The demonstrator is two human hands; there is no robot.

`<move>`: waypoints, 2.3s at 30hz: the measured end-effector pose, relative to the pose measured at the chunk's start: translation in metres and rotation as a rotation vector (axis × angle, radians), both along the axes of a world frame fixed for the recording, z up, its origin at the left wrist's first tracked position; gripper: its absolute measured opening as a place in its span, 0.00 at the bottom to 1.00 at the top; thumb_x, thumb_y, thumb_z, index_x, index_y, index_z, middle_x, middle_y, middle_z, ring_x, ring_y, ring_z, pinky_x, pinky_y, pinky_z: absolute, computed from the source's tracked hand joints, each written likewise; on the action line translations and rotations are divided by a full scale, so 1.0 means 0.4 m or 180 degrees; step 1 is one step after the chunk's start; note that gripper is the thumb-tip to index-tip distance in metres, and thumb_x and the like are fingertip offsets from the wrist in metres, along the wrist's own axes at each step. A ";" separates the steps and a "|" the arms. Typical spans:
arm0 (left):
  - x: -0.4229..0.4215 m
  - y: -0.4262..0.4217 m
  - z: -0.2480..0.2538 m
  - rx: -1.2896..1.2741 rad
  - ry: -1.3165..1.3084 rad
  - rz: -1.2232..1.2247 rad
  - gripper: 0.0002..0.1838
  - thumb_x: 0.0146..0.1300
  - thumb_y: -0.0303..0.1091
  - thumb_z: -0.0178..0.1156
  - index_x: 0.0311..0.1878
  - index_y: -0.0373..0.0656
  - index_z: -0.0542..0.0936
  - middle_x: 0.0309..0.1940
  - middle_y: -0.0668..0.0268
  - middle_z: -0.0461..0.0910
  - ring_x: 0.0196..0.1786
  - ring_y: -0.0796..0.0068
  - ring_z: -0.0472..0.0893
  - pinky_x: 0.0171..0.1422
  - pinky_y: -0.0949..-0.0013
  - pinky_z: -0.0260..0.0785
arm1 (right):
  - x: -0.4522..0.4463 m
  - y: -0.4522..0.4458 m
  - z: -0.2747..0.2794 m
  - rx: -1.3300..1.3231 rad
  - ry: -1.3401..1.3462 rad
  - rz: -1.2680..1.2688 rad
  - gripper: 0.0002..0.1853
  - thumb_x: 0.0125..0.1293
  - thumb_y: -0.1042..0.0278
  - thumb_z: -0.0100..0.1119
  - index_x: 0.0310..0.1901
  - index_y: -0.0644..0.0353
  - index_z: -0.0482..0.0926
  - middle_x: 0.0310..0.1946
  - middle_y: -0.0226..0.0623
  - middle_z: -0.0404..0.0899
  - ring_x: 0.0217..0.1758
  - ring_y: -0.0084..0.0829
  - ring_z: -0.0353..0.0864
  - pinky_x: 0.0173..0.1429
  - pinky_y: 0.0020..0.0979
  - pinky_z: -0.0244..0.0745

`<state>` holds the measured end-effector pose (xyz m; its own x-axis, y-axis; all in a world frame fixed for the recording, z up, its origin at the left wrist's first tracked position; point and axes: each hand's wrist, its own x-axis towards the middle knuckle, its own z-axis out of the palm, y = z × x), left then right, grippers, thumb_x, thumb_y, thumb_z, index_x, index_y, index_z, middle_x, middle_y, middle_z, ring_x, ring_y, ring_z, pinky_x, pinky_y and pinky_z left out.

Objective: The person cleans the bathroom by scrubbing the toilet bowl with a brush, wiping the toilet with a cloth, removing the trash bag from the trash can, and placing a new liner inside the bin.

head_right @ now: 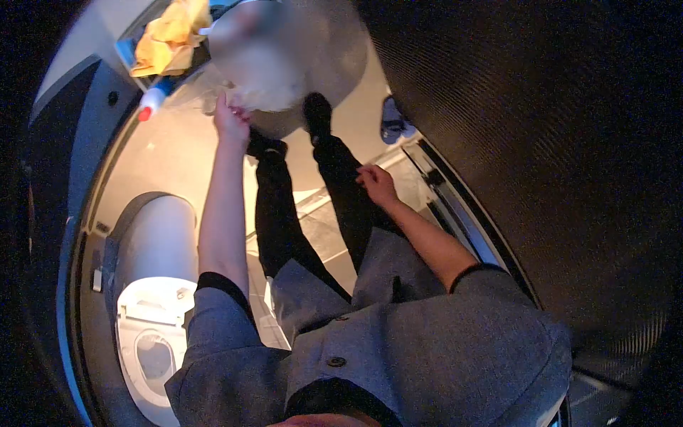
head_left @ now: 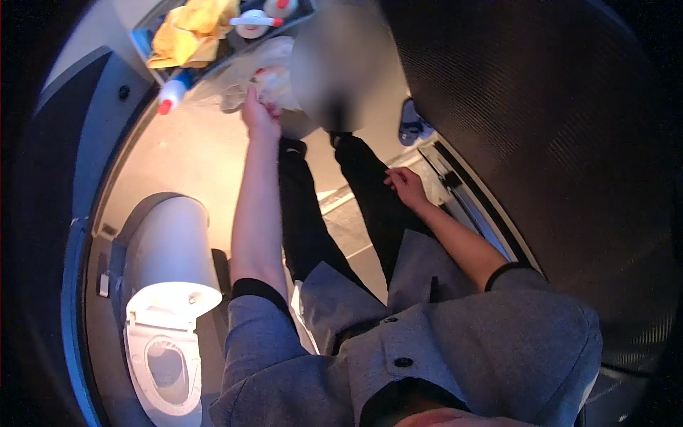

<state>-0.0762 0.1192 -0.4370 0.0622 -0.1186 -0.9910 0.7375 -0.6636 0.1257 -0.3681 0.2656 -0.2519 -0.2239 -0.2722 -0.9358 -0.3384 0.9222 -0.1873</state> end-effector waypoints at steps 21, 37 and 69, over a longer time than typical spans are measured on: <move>0.025 0.244 0.355 -0.0265 -0.1606 -0.1814 0.10 0.64 0.33 0.50 0.39 0.38 0.77 0.22 0.72 0.70 0.26 0.83 0.68 0.30 0.76 0.62 | 0.456 -0.982 -0.315 -0.3581 -0.0469 0.2892 0.23 0.52 0.65 0.63 0.50 0.58 0.71 0.47 0.42 0.74 0.51 0.41 0.73 0.57 0.33 0.67; 0.129 0.291 0.901 -0.0303 -0.2164 -0.2635 0.08 0.61 0.28 0.52 0.41 0.38 0.78 0.28 0.64 0.78 0.31 0.76 0.76 0.37 0.72 0.67 | 0.631 -1.007 -0.251 -0.1068 -0.0177 0.4869 0.33 0.33 0.52 0.70 0.46 0.54 0.71 0.39 0.39 0.78 0.46 0.40 0.78 0.48 0.36 0.73; 0.375 0.076 0.900 -0.2118 -0.4412 -0.1772 0.13 0.54 0.27 0.55 0.42 0.31 0.74 0.35 0.50 0.77 0.40 0.51 0.77 0.46 0.60 0.68 | 0.508 -1.096 0.319 -0.2545 0.0026 0.3195 0.27 0.39 0.46 0.64 0.39 0.57 0.77 0.34 0.44 0.79 0.41 0.40 0.79 0.44 0.38 0.73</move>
<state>0.0737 0.1497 -0.0768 0.6154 -0.7881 0.0151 -0.4743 -0.3550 0.8056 -0.1649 -0.1728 -0.1243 0.4002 -0.8069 -0.4344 -0.8201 -0.1038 -0.5627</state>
